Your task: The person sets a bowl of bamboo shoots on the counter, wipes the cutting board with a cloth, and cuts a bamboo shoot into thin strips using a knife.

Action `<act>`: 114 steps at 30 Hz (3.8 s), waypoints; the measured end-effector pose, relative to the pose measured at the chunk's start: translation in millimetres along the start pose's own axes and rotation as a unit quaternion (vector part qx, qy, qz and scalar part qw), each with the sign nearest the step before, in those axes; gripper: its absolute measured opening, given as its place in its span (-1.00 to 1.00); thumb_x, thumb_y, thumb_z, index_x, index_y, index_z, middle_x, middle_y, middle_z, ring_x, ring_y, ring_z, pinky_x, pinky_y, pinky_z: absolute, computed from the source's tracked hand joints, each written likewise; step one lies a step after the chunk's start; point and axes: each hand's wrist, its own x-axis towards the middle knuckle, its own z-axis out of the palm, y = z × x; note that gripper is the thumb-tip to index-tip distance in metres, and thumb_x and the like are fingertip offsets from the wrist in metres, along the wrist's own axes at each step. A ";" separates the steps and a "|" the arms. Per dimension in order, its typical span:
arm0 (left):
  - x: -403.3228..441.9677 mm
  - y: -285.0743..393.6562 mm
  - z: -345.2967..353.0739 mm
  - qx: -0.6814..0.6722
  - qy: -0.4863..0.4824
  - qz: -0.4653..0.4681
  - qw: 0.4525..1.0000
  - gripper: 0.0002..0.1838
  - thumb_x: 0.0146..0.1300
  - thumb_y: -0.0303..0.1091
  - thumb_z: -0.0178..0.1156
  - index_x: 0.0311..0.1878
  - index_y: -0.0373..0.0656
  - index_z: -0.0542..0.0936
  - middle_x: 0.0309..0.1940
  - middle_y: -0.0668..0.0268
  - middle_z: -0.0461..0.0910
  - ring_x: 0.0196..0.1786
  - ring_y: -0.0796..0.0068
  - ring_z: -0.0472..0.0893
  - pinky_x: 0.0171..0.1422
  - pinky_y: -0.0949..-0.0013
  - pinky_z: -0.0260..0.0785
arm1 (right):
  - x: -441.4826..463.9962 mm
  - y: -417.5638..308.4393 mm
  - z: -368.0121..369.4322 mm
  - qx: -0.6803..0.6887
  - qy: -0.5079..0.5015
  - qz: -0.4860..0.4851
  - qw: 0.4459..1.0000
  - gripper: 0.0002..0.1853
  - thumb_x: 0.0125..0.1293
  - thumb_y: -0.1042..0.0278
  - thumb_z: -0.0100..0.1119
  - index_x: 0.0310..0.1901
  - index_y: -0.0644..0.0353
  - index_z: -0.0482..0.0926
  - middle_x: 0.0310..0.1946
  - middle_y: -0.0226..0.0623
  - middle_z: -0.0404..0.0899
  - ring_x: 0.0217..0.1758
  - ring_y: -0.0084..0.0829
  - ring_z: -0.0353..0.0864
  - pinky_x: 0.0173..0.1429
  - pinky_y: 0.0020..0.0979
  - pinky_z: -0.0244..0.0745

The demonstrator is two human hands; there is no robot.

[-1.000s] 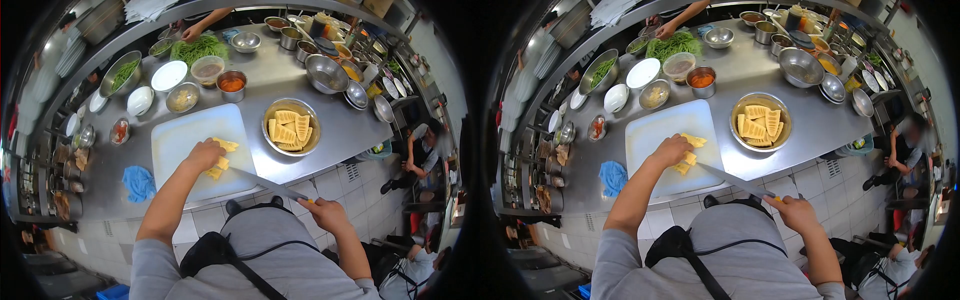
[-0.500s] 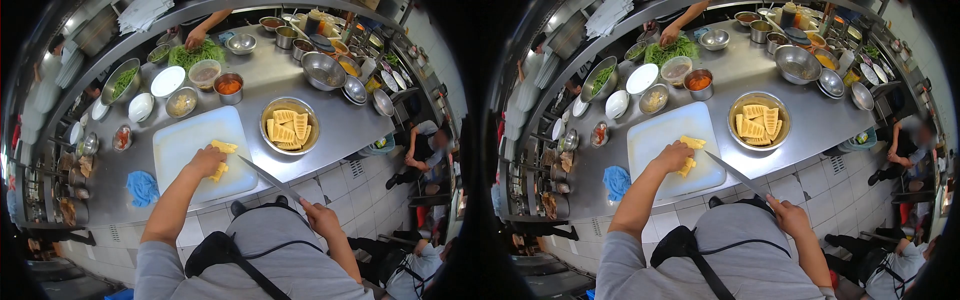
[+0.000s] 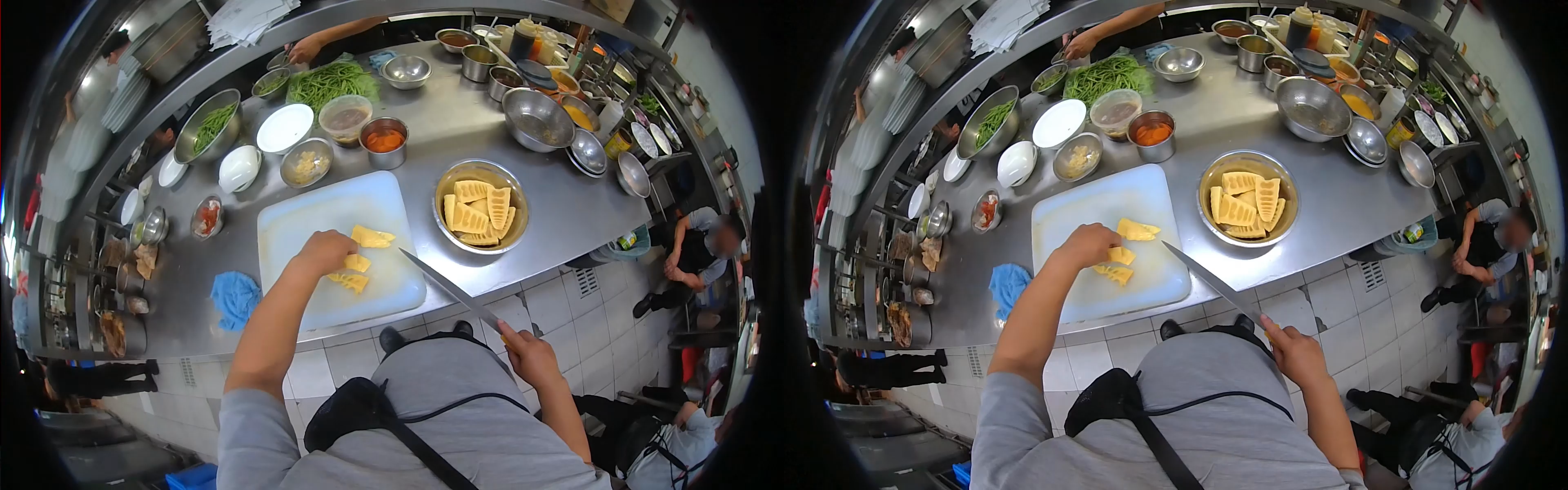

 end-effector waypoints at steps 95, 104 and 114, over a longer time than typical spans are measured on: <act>-57.4 41.3 118.6 -0.177 0.373 -0.181 0.893 -0.86 0.25 -0.55 0.20 -0.24 -0.28 0.75 -0.17 0.10 0.65 0.04 0.01 0.64 0.13 0.05 0.59 | 178.8 -81.5 87.8 0.464 -0.335 0.041 0.819 -0.42 0.73 0.23 0.10 0.69 -0.23 0.33 -0.34 -0.42 0.54 -0.54 -0.65 0.45 -0.42 -0.51 0.56; -56.2 35.3 119.3 -0.194 0.391 -0.195 0.879 -0.94 0.27 -0.45 0.41 -0.23 -0.15 0.83 -0.27 0.15 0.67 -0.12 0.03 0.69 0.00 0.07 0.59 | 171.0 -63.3 87.3 0.465 -0.363 0.060 0.805 -0.41 0.71 0.23 0.14 0.68 -0.29 0.35 -0.36 -0.45 0.53 -0.52 -0.63 0.45 -0.43 -0.50 0.55; -59.5 33.7 109.9 -0.203 0.373 -0.184 0.887 -0.92 0.29 -0.44 0.42 -0.20 -0.14 0.84 -0.28 0.17 0.70 -0.15 0.03 0.71 0.00 0.06 0.60 | 154.3 -60.3 80.2 0.385 -0.303 -0.001 0.872 -0.43 0.65 0.19 0.25 0.62 -0.33 0.46 -0.37 -0.40 0.60 -0.49 -0.61 0.48 -0.38 -0.42 0.51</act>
